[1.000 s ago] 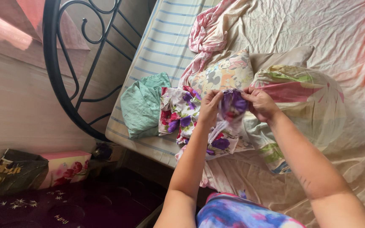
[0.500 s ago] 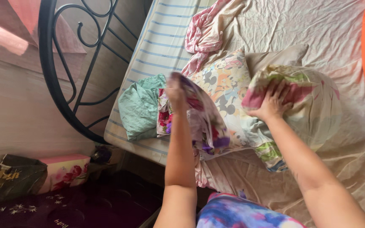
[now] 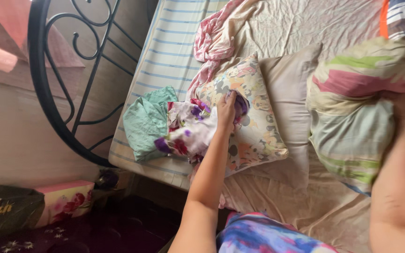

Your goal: The person puts pillowcases on several pillows and folds linens on top of a bed.

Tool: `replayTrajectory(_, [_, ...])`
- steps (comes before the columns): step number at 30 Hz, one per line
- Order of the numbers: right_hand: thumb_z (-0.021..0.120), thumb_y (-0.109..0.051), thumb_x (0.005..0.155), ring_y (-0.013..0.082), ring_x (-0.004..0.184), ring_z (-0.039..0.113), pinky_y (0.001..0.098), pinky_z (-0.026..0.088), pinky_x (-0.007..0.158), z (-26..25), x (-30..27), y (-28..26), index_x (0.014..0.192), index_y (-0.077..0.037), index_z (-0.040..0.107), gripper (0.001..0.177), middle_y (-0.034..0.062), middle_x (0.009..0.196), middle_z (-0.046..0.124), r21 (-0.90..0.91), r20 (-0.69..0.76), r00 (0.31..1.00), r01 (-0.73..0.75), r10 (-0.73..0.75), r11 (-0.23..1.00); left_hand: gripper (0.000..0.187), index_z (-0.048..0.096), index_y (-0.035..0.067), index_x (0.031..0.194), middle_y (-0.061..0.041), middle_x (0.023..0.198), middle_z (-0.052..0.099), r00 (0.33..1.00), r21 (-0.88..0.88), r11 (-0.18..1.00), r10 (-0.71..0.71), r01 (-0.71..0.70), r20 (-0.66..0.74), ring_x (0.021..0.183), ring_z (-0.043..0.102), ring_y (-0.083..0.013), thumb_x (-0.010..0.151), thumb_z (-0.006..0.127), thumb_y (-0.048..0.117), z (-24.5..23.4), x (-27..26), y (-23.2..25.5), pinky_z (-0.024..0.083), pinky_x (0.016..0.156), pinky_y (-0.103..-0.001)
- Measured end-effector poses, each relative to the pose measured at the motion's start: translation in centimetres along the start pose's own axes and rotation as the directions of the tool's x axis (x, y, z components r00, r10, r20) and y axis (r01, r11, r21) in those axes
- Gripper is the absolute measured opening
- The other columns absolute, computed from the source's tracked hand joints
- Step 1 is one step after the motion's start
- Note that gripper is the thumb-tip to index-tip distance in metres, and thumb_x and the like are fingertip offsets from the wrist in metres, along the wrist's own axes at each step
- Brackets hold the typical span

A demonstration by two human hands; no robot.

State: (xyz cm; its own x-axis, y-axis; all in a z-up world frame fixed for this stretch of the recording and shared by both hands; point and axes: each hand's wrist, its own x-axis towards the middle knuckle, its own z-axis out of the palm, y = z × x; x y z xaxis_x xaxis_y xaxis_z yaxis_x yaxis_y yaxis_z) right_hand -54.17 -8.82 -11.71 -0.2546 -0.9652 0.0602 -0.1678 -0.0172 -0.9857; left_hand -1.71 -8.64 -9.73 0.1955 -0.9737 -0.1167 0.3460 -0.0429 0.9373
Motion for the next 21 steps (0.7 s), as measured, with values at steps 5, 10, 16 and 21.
replayTrajectory(5, [0.077,0.003,0.072,0.0171,0.092,0.072,0.0320,0.059,0.081,0.7,-2.7,-4.9,0.111,-0.002,0.078,0.039,0.0061,0.102,0.075,-0.013,0.298,0.947,-0.122,0.120,0.992,0.022,0.067,0.005,0.107,-0.001,0.093,0.065,0.990,-0.027,0.990,-0.137,0.137,-0.011,0.080,0.057,-0.0107,0.102,0.065,0.026,0.4,1.2,-4.9,0.050,0.070,-0.029])
replayTrajectory(10, [0.074,0.009,0.067,0.0200,0.085,0.075,0.0314,0.061,0.074,6.0,-12.9,-8.6,0.107,0.000,0.081,0.042,0.0096,0.095,0.076,-0.172,0.860,0.384,-0.400,0.335,0.900,0.023,0.063,0.012,0.109,-0.003,0.095,0.069,0.947,-0.034,0.972,-0.234,0.232,-0.221,0.080,0.063,-0.0141,0.094,0.067,0.029,-1.3,2.1,-5.7,0.054,0.071,-0.033])
replayTrajectory(16, [0.082,-0.009,0.073,0.0103,0.083,0.071,0.0273,0.058,0.074,12.0,-18.4,4.1,0.116,-0.010,0.079,0.044,0.0042,0.097,0.081,-0.533,0.845,0.006,0.081,0.535,0.842,0.037,0.064,-0.001,0.116,-0.010,0.091,0.067,0.924,0.116,0.979,-0.118,0.170,-0.364,0.074,0.059,-0.0200,0.097,0.067,0.030,-5.4,0.2,-11.2,0.049,0.065,-0.037])
replayTrajectory(21, [0.088,-0.044,0.072,0.0171,0.075,0.075,0.0341,0.060,0.066,10.8,-8.6,5.2,0.092,-0.007,0.083,0.042,0.0092,0.085,0.081,-0.725,0.590,0.441,-0.079,0.676,0.684,0.048,0.059,-0.002,0.130,-0.015,0.093,0.066,0.939,0.479,0.877,0.134,0.036,-0.316,0.081,0.059,-0.0254,0.101,0.066,0.036,-4.7,-2.5,-11.9,0.050,0.073,-0.039])
